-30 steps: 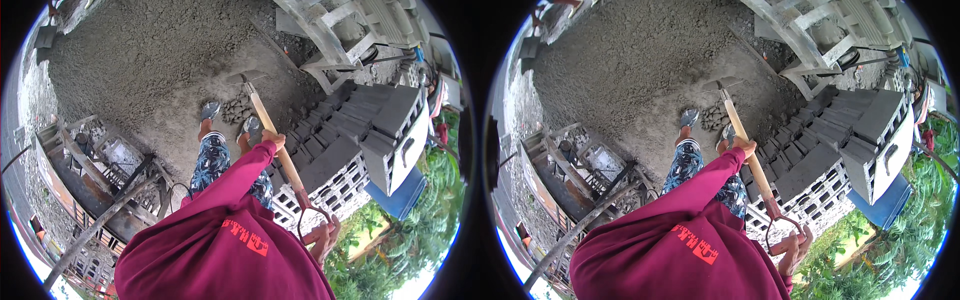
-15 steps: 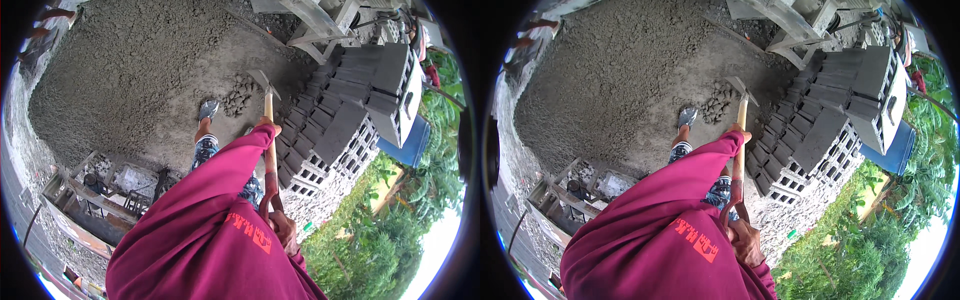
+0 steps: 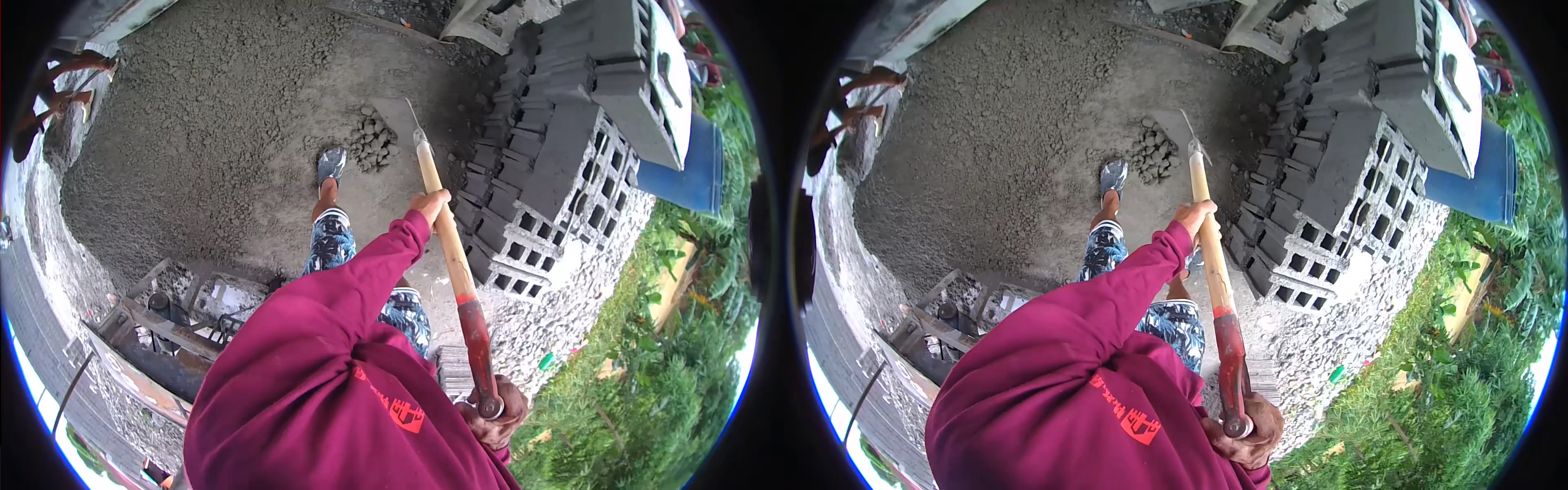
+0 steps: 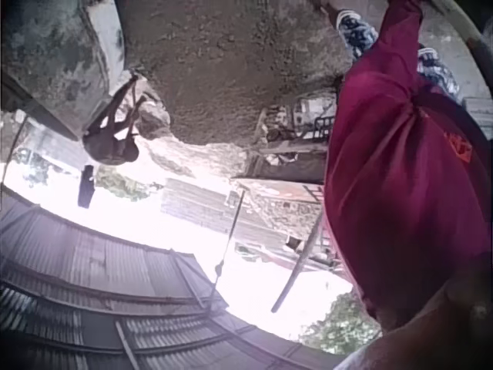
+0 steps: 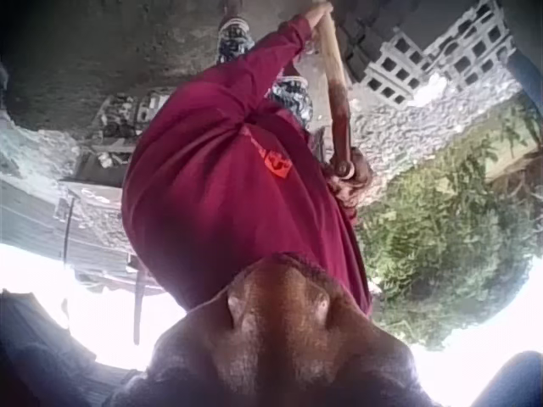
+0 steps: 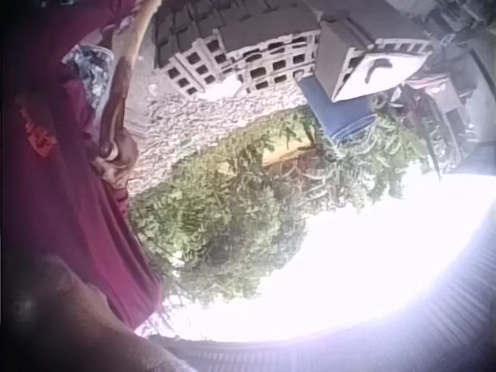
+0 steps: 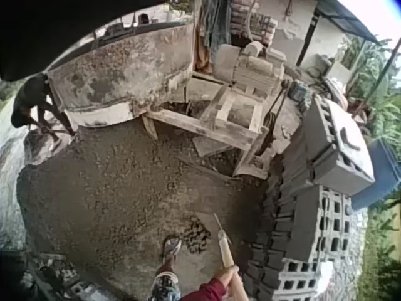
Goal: The person uses a shovel to mix wet concrete material on the ground, pushing and turning the mixture near a large industrial container.
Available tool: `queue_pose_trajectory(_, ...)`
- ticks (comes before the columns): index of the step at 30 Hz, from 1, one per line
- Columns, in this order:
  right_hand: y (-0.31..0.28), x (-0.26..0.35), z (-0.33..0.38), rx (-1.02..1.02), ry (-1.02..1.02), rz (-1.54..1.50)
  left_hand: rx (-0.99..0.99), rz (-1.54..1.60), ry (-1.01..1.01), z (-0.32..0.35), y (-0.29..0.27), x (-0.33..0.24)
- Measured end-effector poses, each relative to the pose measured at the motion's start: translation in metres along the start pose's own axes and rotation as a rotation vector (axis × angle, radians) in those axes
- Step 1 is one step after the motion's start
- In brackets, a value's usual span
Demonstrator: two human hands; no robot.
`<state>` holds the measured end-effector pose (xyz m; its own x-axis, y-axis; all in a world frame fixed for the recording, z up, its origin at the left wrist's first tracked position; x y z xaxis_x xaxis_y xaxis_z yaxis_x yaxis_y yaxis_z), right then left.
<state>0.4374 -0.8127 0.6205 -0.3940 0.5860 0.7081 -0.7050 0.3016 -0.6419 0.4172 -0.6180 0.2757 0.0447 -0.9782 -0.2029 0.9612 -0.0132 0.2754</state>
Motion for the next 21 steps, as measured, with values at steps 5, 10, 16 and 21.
queue_pose_trajectory(5, -0.052, -0.133, 0.134, -0.465, 0.514, -0.151, 0.036, 0.207, -0.010, -0.057, 0.052, 0.104)
queue_pose_trajectory(10, -0.037, -0.244, 0.199, -0.958, 0.954, -0.490, -0.054, 0.018, -0.267, -0.122, 0.022, 0.256)
queue_pose_trajectory(16, -0.045, -0.315, 0.258, -0.812, 1.485, -0.725, -0.346, -0.397, -0.333, -0.126, -0.049, 0.427)
queue_pose_trajectory(21, -0.011, -0.356, 0.250, -0.824, 1.498, -0.644, -0.445, -0.383, -0.443, -0.175, -0.093, 0.465)
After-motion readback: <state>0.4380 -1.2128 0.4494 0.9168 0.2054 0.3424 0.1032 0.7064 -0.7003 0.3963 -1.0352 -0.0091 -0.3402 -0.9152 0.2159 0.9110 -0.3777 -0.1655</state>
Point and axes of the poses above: each hand's wrist, its own z-axis away from the middle knuckle, its own y-axis out of the palm, x = y × z, the point moved 1 cm from there along -z, towards the middle knuckle, and after that the axes turned 7 degrees about -x, right-handed, at the moved point
